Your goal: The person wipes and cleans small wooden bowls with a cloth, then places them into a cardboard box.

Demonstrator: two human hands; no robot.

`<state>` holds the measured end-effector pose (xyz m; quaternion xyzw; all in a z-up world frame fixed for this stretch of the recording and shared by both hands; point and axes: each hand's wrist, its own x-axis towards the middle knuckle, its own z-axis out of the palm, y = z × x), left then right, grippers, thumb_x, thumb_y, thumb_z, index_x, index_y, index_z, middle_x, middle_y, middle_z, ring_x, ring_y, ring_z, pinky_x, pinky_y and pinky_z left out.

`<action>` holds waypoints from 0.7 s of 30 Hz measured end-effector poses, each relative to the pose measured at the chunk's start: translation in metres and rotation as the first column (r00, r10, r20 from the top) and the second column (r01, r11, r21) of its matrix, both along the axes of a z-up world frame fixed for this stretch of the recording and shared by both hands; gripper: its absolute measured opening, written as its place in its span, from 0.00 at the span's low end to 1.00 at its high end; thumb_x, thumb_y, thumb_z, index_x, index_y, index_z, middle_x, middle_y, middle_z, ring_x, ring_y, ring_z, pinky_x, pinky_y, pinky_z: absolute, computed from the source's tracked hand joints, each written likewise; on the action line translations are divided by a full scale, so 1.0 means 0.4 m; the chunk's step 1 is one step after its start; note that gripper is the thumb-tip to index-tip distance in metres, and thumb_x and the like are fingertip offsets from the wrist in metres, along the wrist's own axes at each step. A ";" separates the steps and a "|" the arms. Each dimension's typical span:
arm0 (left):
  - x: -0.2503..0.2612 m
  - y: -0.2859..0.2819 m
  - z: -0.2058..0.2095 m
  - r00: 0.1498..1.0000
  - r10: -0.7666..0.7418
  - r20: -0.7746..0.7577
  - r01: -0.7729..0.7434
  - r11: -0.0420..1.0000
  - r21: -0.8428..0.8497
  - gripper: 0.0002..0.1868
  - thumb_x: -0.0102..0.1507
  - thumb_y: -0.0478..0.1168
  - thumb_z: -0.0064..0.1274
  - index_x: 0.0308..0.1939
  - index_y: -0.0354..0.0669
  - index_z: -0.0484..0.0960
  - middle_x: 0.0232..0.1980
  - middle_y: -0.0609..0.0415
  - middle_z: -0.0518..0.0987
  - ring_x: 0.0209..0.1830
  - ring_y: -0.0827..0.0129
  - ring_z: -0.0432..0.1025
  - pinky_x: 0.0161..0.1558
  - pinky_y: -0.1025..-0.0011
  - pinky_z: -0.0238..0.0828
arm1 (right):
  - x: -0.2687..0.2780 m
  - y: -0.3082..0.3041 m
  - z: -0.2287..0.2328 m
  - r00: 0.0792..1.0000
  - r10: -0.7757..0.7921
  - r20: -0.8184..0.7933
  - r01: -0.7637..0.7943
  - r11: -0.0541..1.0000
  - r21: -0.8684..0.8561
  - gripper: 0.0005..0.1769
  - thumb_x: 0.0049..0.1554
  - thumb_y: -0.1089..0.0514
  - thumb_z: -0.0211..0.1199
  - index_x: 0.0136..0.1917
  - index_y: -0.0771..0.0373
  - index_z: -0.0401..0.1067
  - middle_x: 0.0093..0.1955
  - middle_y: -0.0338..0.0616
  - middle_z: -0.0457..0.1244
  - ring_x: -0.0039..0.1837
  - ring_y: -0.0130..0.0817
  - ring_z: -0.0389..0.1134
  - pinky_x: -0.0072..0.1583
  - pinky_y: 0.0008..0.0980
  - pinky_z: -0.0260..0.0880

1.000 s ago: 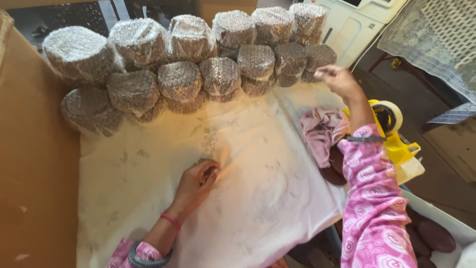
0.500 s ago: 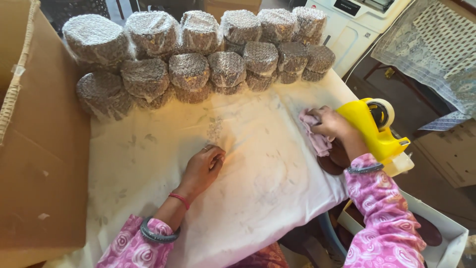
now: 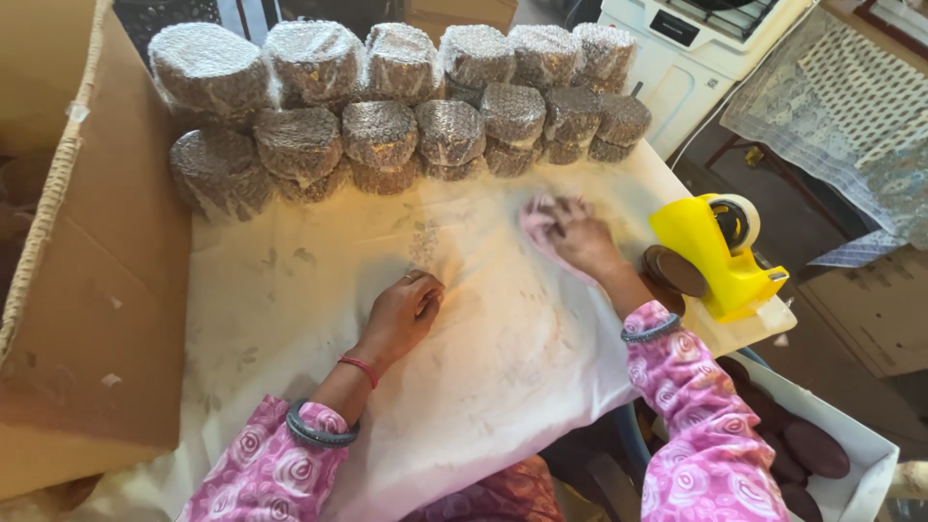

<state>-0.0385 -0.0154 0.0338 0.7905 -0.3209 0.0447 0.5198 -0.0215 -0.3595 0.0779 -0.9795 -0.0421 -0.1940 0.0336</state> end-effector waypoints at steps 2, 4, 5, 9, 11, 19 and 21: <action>0.001 -0.001 -0.001 1.000 0.008 -0.004 -0.008 1.000 0.002 0.05 0.61 0.33 0.55 0.41 0.39 0.80 0.42 0.50 0.79 0.36 0.59 0.77 0.38 0.66 0.75 | 0.002 -0.001 -0.034 0.999 -0.009 -0.044 0.007 0.999 -0.045 0.24 0.56 0.52 0.63 0.67 0.51 0.72 0.68 0.47 0.62 0.67 0.53 0.62 0.59 0.53 0.67; 0.000 -0.001 0.001 1.000 0.019 0.009 -0.020 0.998 0.052 0.04 0.62 0.34 0.56 0.41 0.39 0.80 0.42 0.49 0.79 0.35 0.57 0.76 0.38 0.65 0.74 | -0.017 -0.011 -0.075 0.994 -0.025 -0.102 0.016 0.996 -0.089 0.27 0.56 0.49 0.65 0.68 0.53 0.69 0.70 0.50 0.60 0.68 0.55 0.60 0.59 0.55 0.65; -0.002 -0.001 -0.001 1.000 0.023 0.005 -0.023 0.998 0.053 0.04 0.62 0.34 0.56 0.41 0.39 0.80 0.42 0.49 0.79 0.35 0.57 0.76 0.38 0.65 0.74 | -0.046 -0.025 -0.084 0.994 -0.021 -0.105 0.012 0.996 -0.088 0.27 0.56 0.49 0.65 0.68 0.53 0.69 0.70 0.50 0.60 0.68 0.55 0.60 0.59 0.55 0.65; 0.000 -0.002 0.009 1.000 0.013 0.023 -0.014 0.999 0.044 0.04 0.62 0.34 0.55 0.40 0.39 0.81 0.42 0.50 0.80 0.36 0.57 0.76 0.38 0.65 0.74 | -0.160 -0.044 -0.064 0.999 0.026 -0.019 -0.027 1.000 -0.011 0.21 0.55 0.54 0.62 0.62 0.55 0.70 0.63 0.46 0.63 0.66 0.49 0.64 0.62 0.45 0.68; 0.003 -0.001 0.013 1.000 0.018 0.014 -0.018 0.998 0.053 0.03 0.63 0.34 0.55 0.40 0.39 0.81 0.42 0.50 0.80 0.36 0.57 0.76 0.38 0.65 0.74 | -0.215 -0.029 -0.035 0.999 0.044 0.011 -0.044 0.999 0.012 0.20 0.54 0.55 0.62 0.60 0.56 0.72 0.61 0.45 0.65 0.64 0.47 0.65 0.61 0.44 0.69; 0.005 -0.002 0.002 1.000 0.005 -0.019 -0.005 1.000 0.021 0.04 0.62 0.34 0.56 0.40 0.38 0.81 0.44 0.51 0.81 0.39 0.58 0.78 0.40 0.67 0.75 | -0.265 0.052 0.193 0.882 0.047 -0.469 -0.049 0.999 0.006 0.24 0.53 0.50 0.64 0.63 0.50 0.71 0.52 0.43 0.67 0.52 0.46 0.71 0.54 0.42 0.72; -0.005 -0.003 0.020 1.000 0.019 -0.003 -0.019 0.999 0.029 0.04 0.62 0.34 0.56 0.41 0.38 0.81 0.45 0.50 0.81 0.40 0.57 0.77 0.41 0.66 0.75 | -0.219 0.141 0.227 0.932 0.194 -0.305 -0.168 0.980 0.111 0.24 0.55 0.54 0.61 0.66 0.49 0.71 0.51 0.44 0.67 0.51 0.47 0.70 0.51 0.43 0.72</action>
